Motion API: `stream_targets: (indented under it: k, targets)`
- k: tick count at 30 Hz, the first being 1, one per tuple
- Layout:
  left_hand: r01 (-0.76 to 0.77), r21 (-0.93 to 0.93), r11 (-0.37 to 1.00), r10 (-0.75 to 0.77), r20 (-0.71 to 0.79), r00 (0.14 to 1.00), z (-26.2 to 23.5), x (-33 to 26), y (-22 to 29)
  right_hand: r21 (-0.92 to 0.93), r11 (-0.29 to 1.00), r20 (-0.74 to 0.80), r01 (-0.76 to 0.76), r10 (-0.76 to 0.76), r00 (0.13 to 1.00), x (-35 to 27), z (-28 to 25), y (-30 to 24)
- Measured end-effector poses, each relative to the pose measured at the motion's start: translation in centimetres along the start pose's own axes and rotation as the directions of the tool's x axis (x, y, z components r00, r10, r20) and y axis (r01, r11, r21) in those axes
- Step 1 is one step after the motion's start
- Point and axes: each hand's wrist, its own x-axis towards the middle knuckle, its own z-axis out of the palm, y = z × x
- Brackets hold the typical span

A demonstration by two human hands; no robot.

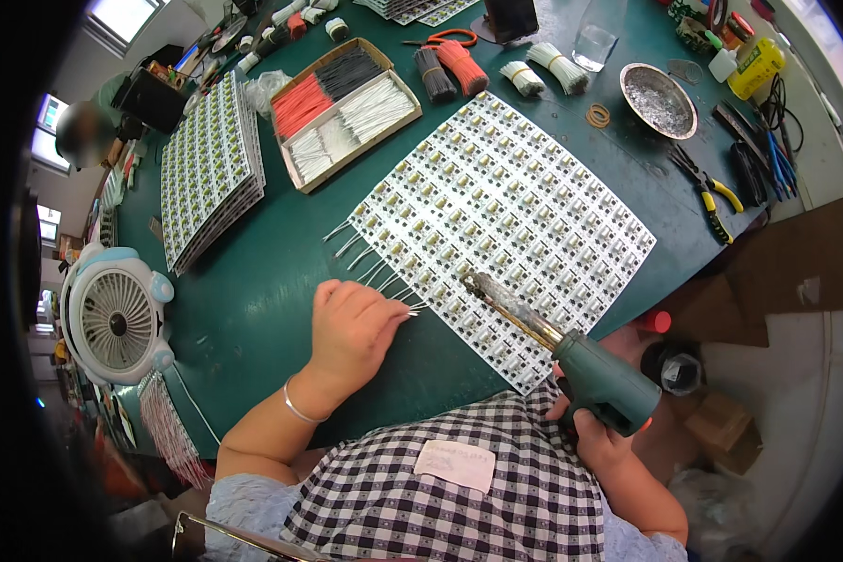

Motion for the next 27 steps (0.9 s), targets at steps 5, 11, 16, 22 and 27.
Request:
stream_targets:
  k: [5,11,16,22,27]
  targets:
    - [0.022,-0.026,0.999,-0.024,-0.081,0.996,-0.4,0.5,2.0,-0.045,0.999,0.087,-0.030,0.034,0.996,-0.8,-1.5,0.6]
    - [0.000,-0.028,1.000,-0.002,-0.061,0.998,1.7,-0.3,2.2,-0.450,0.892,0.130,-0.031,0.099,0.987,-0.3,-1.7,-0.9]
    - [-0.010,-0.067,0.998,0.007,-0.053,0.999,2.1,-0.3,1.9,-0.517,0.853,0.059,-0.072,0.120,0.991,-1.3,-1.6,0.4]
    - [-0.006,-0.092,0.996,0.001,-0.048,0.999,2.1,-0.3,1.7,-0.722,0.633,0.298,0.280,-0.081,0.951,0.0,-1.4,-0.2]
    - [-0.005,-0.103,0.995,0.002,-0.032,1.000,2.1,-0.3,1.7,-0.705,0.667,0.283,0.242,-0.047,0.958,0.5,-0.7,-0.7]
